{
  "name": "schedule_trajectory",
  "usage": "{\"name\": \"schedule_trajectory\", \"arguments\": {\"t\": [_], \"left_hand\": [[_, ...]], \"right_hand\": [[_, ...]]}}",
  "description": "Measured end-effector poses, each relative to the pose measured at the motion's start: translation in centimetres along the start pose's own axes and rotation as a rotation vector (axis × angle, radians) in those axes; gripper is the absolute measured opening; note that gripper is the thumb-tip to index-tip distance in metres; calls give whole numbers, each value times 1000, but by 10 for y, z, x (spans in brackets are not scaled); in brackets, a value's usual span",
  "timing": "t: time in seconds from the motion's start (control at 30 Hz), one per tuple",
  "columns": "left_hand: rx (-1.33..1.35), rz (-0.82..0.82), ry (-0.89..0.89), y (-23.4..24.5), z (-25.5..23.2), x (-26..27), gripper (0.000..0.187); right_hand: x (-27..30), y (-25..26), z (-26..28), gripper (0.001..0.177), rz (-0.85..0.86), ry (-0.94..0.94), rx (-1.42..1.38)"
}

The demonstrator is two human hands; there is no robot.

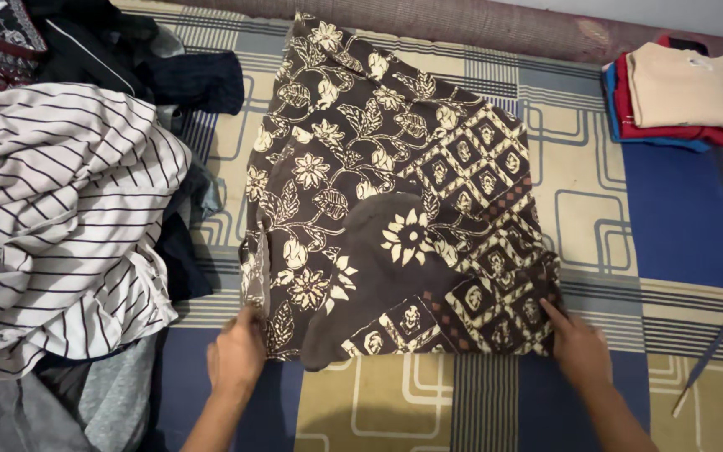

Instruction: The person folds a light-colored t-shirt on a patterned bedsheet, then folds a dark patterned garment. The folded items are placed on a stack of other folded clothes.

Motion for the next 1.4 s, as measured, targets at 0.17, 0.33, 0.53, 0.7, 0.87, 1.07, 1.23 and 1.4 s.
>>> {"name": "schedule_trajectory", "arguments": {"t": [0.17, 0.33, 0.53, 0.7, 0.87, 1.07, 1.23, 1.4], "left_hand": [[-334, -136, 41, 28, -8, -4, 63], [-89, -23, -441, -8, -67, 0, 44], [-124, 7, -630, -40, -65, 17, 48], [-392, -122, -348, 9, 3, -6, 58], [-270, -217, 110, 26, 9, 5, 50], [-98, -110, 547, 8, 1, 45, 39], [487, -293, 413, -9, 14, 46, 21], [1748, -238, 446, -14, 35, 15, 12]], "right_hand": [[-2, 25, 23, 46, -49, -233, -73], [-48, 89, 138, 50, -142, -222, -138], [-73, 126, 298, 61, -143, 613, -204], [-82, 125, 306, 65, -9, 509, -220], [-84, 116, 309, 66, -69, 506, -174], [-84, 104, 311, 67, -83, 509, -173], [-83, 104, 313, 67, -91, 510, -162], [-81, 107, 313, 68, -125, 510, -142]]}}
Point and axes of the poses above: each hand's wrist, its own x-axis away from the middle knuckle, its own y-axis out of the back of the hand, z = x × y, the point moved 1 cm from there along -x, towards the middle knuckle, and after that the axes turned 15 degrees about x, right-handed, at the moved point
